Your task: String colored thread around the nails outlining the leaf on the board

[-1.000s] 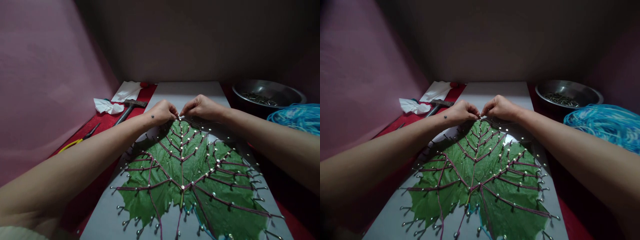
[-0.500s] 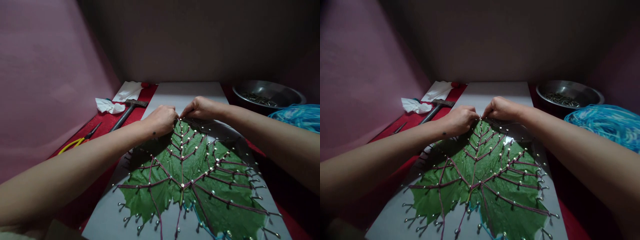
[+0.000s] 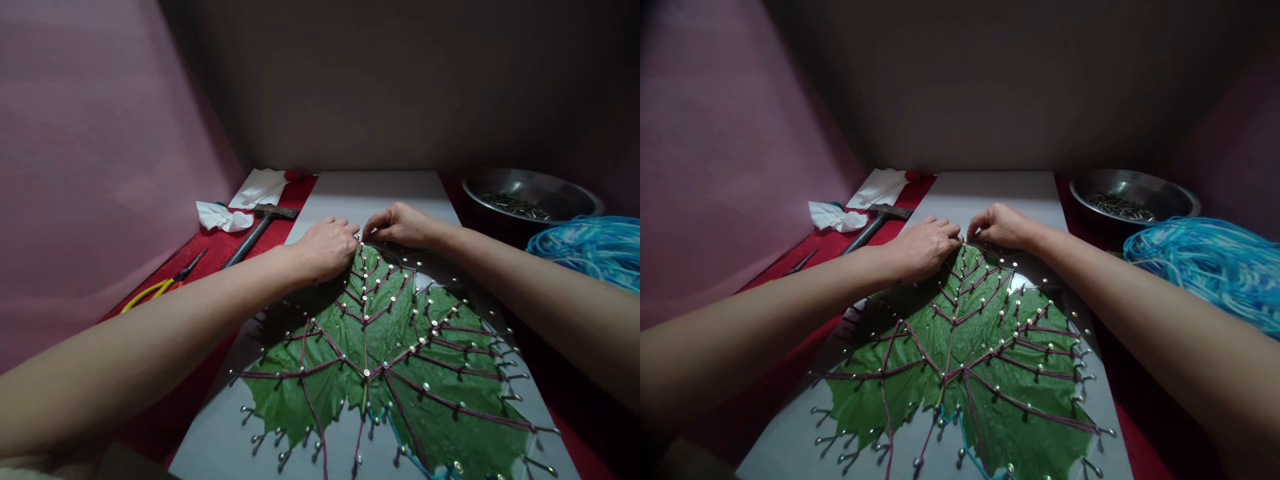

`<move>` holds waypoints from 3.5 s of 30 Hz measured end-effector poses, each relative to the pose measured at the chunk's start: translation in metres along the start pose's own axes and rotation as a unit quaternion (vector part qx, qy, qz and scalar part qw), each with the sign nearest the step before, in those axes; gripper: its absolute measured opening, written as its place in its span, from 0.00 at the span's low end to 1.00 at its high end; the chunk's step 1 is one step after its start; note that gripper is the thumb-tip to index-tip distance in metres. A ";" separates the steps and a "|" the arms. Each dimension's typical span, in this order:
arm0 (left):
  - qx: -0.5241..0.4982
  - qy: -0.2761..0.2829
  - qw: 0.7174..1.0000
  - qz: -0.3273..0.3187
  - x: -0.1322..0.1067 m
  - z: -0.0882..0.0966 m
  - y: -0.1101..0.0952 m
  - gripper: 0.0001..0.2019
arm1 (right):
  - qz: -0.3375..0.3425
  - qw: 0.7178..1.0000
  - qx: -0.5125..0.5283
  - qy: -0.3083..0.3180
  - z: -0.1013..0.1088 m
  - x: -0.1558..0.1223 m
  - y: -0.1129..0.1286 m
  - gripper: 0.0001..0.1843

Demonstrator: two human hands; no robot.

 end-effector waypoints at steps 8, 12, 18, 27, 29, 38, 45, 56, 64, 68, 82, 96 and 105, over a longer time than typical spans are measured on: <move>-0.200 0.031 0.976 0.076 0.014 -0.005 0.026 0.14 | -0.036 0.999 -0.011 -0.004 0.003 0.008 0.000 0.08; -0.294 -0.001 0.946 0.136 0.026 -0.007 0.036 0.14 | -0.083 0.994 -0.070 -0.028 0.011 0.017 -0.005 0.05; -0.309 -0.010 0.950 0.041 0.042 -0.013 0.036 0.13 | -0.077 0.973 -0.219 -0.002 0.025 0.030 -0.005 0.05; -0.124 0.013 0.988 -0.091 0.051 -0.008 0.035 0.06 | -0.037 0.936 -0.340 -0.079 0.064 0.047 -0.003 0.09; -0.100 0.023 0.991 -0.085 0.048 -0.006 0.033 0.06 | -0.039 0.929 -0.355 -0.093 0.073 0.046 -0.005 0.09; -0.050 -0.017 0.991 -0.123 0.029 -0.002 0.039 0.07 | -0.074 0.921 -0.347 -0.157 0.090 0.024 -0.006 0.07; -0.103 -0.016 0.992 -0.067 0.010 -0.016 0.064 0.09 | -0.128 0.963 -0.145 -0.185 0.096 0.013 -0.005 0.04; -0.111 -0.043 0.985 -0.122 -0.018 -0.003 0.052 0.13 | -0.189 0.952 -0.075 -0.231 0.052 -0.026 -0.027 0.07; -0.014 -0.070 0.983 -0.170 -0.012 0.008 0.034 0.12 | -0.157 0.933 -0.146 -0.287 0.046 -0.042 -0.023 0.09; -0.021 -0.060 0.981 -0.184 0.000 0.013 0.022 0.11 | -0.151 0.927 -0.148 -0.310 0.043 -0.046 -0.021 0.11; -0.316 0.043 0.947 0.042 0.012 -0.023 0.067 0.05 | -0.108 0.932 -0.112 -0.327 0.039 -0.053 -0.021 0.11; -0.394 -0.043 0.917 0.037 -0.035 -0.032 0.069 0.08 | -0.090 0.931 -0.223 -0.275 0.043 -0.053 -0.006 0.15; -0.459 -0.041 0.885 0.058 -0.039 -0.038 0.070 0.07 | 0.124 0.936 -0.329 -0.013 -0.017 -0.015 0.063 0.17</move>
Point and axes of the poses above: each hand's wrist, its own x-axis towards the middle knuckle, its own z-axis out of the back of the hand, y = z × x, the point moved 4 cm from there along x, towards the middle knuckle, and after that the axes turned 9 degrees about z, right-handed, at the moved point
